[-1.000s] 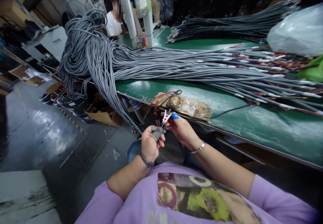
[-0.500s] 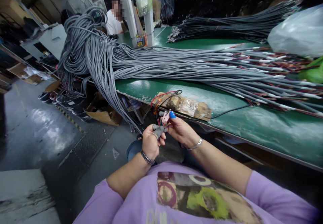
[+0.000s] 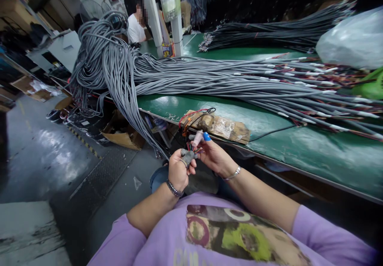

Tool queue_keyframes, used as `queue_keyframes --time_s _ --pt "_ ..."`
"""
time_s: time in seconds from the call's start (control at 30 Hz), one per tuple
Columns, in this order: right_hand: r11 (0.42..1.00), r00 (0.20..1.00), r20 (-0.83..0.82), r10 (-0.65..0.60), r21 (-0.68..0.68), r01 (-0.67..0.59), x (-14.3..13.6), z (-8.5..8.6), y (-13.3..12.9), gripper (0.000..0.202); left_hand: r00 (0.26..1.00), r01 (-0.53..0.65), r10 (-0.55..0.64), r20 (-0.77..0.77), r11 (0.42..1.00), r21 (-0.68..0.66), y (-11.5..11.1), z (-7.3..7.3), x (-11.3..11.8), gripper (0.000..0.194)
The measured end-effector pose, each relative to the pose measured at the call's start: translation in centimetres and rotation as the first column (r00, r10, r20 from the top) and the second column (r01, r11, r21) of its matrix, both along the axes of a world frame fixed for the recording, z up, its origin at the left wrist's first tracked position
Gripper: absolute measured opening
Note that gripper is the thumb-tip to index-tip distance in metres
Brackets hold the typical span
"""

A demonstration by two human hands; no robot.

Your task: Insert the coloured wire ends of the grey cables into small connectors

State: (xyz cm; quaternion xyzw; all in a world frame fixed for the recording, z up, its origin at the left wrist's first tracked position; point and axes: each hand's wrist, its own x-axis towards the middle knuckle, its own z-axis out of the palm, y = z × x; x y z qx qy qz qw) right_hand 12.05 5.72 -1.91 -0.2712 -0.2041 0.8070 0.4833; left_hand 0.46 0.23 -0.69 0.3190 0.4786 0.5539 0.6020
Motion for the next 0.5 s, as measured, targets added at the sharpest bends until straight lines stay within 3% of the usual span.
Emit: queue_keyframes --time_s 0.13,0.27,0.5 --pt "0.996 0.996 0.023 0.087 -0.036 -0.086 0.9 0.2 -0.4 0.036 0.999 0.0 0.0 -0.044 1.0 0.013 -0.7 -0.2 -0.4 0.029" --pt "0.972 0.957 0.184 0.225 0.032 -0.235 1.6 0.9 -1.0 0.042 0.995 -0.001 0.004 -0.096 0.999 0.037 -1.1 -0.6 -0.7 0.029" --pt "0.952 0.859 0.5 0.114 0.192 -0.238 1.3 1.4 -1.6 0.026 0.983 0.058 -0.041 -0.178 0.994 0.093 -1.2 -1.6 -0.9 0.022"
